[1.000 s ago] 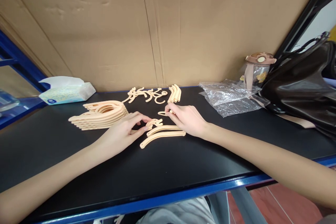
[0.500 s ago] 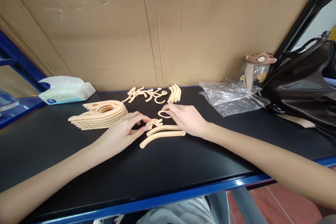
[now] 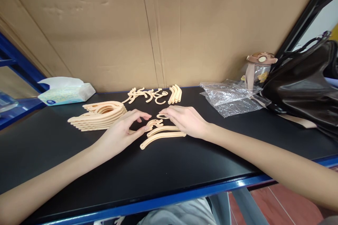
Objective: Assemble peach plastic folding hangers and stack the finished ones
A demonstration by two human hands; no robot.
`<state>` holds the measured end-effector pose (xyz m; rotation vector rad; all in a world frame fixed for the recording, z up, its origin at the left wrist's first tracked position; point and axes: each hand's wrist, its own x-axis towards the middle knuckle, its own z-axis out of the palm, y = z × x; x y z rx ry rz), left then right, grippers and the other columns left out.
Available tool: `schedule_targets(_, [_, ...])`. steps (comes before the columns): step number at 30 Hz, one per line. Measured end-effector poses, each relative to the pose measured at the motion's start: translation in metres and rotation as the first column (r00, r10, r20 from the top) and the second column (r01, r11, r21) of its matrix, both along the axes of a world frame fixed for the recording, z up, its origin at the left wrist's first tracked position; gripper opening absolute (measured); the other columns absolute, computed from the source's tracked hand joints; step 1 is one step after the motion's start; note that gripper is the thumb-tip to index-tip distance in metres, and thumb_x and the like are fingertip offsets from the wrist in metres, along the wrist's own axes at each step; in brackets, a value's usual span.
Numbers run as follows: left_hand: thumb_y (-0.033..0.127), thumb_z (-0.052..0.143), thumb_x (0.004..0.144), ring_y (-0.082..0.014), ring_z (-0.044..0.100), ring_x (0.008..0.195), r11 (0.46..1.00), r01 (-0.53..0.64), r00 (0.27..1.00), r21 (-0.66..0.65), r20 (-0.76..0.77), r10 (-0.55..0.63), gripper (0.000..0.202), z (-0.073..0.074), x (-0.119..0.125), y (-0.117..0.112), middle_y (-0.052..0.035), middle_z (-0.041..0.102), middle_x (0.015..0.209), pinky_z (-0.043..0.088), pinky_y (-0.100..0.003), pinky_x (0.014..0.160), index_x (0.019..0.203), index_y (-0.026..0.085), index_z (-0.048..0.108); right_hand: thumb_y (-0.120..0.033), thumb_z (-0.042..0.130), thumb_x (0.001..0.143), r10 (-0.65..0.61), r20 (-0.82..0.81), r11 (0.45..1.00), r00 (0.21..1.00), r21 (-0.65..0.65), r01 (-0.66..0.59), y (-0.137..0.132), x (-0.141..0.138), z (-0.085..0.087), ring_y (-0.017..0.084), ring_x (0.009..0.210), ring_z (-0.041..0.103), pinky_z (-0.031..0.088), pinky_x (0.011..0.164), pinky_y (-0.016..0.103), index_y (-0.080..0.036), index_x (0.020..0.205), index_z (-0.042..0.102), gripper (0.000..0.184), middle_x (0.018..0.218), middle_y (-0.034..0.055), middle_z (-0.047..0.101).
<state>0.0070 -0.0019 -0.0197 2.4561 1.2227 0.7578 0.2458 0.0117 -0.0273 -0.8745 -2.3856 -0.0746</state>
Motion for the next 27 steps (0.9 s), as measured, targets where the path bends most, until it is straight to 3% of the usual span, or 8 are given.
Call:
schedule_targets(5, [0.038,0.053,0.088,-0.0166,0.058,0.087,0.996,0.059,0.998,0.070,-0.002,-0.059,0.026,0.009,0.004,-0.005,-0.0002,0.060,0.091,0.049,-0.032,0.079,0.110,0.024,0.056,-0.020,0.036,0.096,0.054,0.045,0.997,0.998,0.049,-0.057,0.000,0.001,0.001,0.012,0.074,0.058,0.043,0.064,0.022,-0.017,0.110,0.058,0.027,0.083,0.0033,0.063])
schedule_targets(13, [0.032,0.052,0.090,-0.0166,0.058,0.086,0.977,0.177,0.984,0.116,-0.031,-0.175,0.020,0.018,0.006,-0.012,0.0008,0.065,0.088,0.043,-0.031,0.077,0.106,0.022,0.057,-0.019,0.037,0.096,0.085,0.079,0.994,0.993,0.059,-0.089,0.000,0.001,0.000,0.012,0.072,0.057,0.042,0.063,0.022,-0.018,0.111,0.058,0.026,0.081,0.0019,0.062])
schedule_targets(17, [0.028,0.049,0.091,-0.0164,0.056,0.087,0.981,0.151,0.988,0.124,-0.055,-0.145,0.018,0.014,0.005,-0.009,0.0009,0.064,0.091,0.041,-0.032,0.078,0.106,0.022,0.057,-0.020,0.040,0.096,0.076,0.001,0.993,0.997,0.089,-0.076,0.000,0.000,0.000,0.012,0.077,0.060,0.045,0.068,0.022,-0.018,0.106,0.058,0.021,0.089,0.0027,0.067])
schedule_targets(20, [0.031,0.048,0.092,-0.0166,0.055,0.088,0.985,0.124,0.991,0.120,-0.064,-0.117,0.019,0.013,0.005,-0.008,0.0004,0.064,0.092,0.041,-0.032,0.081,0.106,0.022,0.057,-0.022,0.041,0.095,0.060,-0.035,0.989,0.998,0.137,-0.054,0.000,0.000,-0.001,0.012,0.073,0.060,0.045,0.064,0.022,-0.017,0.099,0.058,0.018,0.084,0.0030,0.066])
schedule_targets(27, [0.038,0.051,0.090,-0.0181,0.056,0.088,0.985,0.123,0.991,0.123,-0.058,-0.116,0.029,0.015,0.006,-0.010,-0.0009,0.062,0.090,0.043,-0.034,0.081,0.115,0.023,0.053,-0.021,0.039,0.096,0.117,0.057,0.978,0.991,0.166,-0.125,-0.002,0.002,0.001,0.013,0.075,0.056,0.044,0.066,0.024,-0.017,0.097,0.060,0.021,0.085,0.0036,0.063])
